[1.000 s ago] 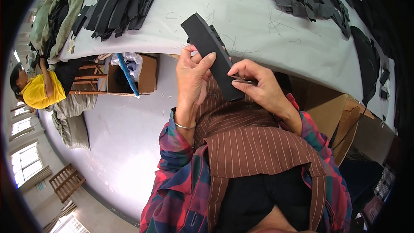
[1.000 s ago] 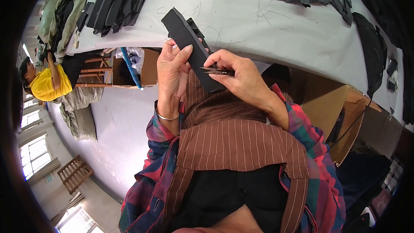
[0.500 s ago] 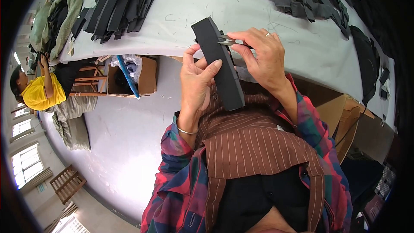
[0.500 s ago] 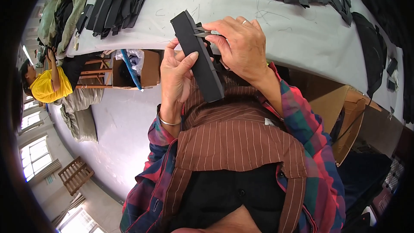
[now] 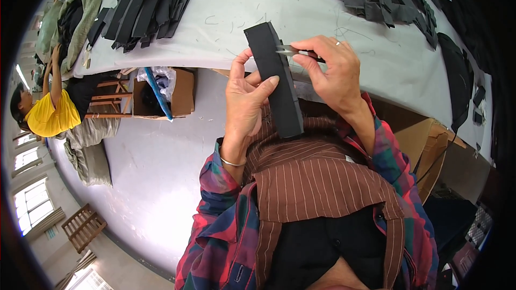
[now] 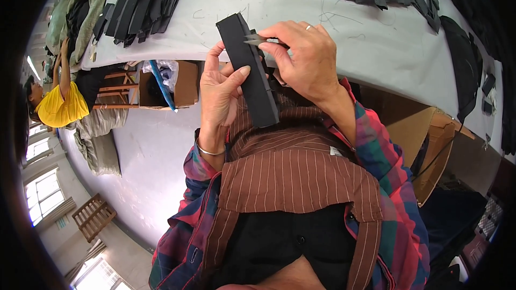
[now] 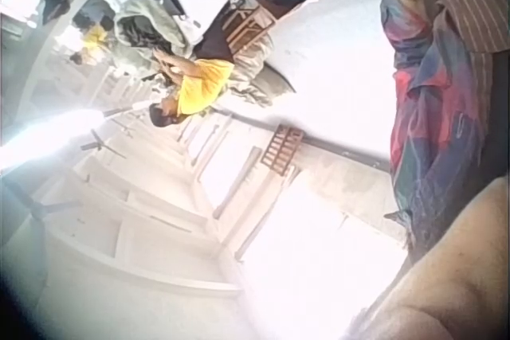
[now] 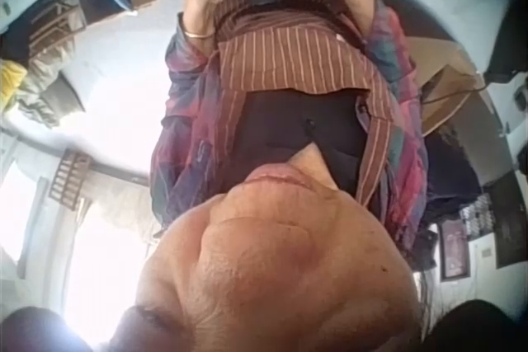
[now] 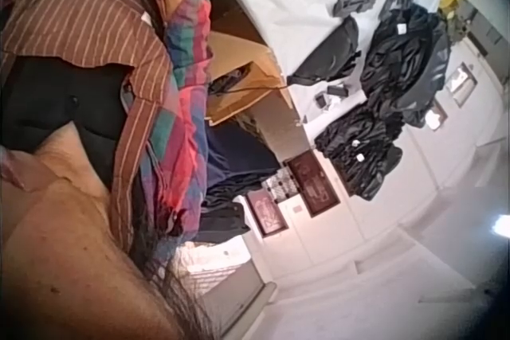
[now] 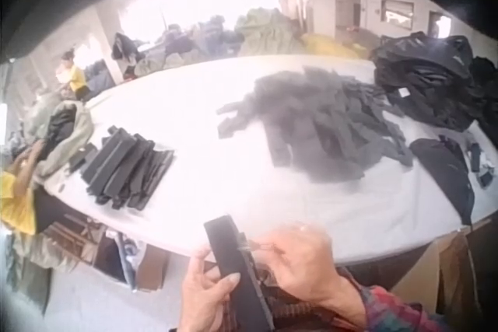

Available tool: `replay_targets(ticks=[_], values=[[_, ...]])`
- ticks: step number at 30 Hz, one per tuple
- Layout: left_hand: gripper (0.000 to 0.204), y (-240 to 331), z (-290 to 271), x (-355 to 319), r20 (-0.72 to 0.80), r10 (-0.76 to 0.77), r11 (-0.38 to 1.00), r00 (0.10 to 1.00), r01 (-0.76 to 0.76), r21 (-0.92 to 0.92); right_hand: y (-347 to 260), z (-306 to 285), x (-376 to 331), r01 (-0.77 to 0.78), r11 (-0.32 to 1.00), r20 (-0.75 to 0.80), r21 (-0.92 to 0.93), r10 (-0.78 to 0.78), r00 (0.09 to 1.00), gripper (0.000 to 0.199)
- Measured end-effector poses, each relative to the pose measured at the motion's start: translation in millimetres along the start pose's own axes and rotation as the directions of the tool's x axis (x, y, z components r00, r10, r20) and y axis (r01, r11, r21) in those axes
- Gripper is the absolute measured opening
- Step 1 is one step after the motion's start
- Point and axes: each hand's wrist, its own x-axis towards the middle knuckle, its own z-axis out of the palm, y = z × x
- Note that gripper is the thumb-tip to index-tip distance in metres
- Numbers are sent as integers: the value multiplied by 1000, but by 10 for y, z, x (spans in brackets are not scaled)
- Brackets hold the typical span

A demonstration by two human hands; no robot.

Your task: Trimming loose threads and inspecting black fabric straps using small snips.

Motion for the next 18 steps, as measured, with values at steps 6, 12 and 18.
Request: replay_targets(ticks=[6, 12, 18], values=[[57, -17, 0, -21, -5, 7, 996, 1000, -6, 84, -27, 92, -6, 98, 993, 44, 64, -101, 994, 12], [56, -29, 21, -26, 24, -9, 997, 1000, 8, 78, -42, 100, -2, 151, 988, 79, -23, -149, 986, 10], [52, -54, 8, -44, 6, -19, 999, 1000, 18, 38, -11, 124, 4, 142, 989, 97, -36, -138, 986, 9]])
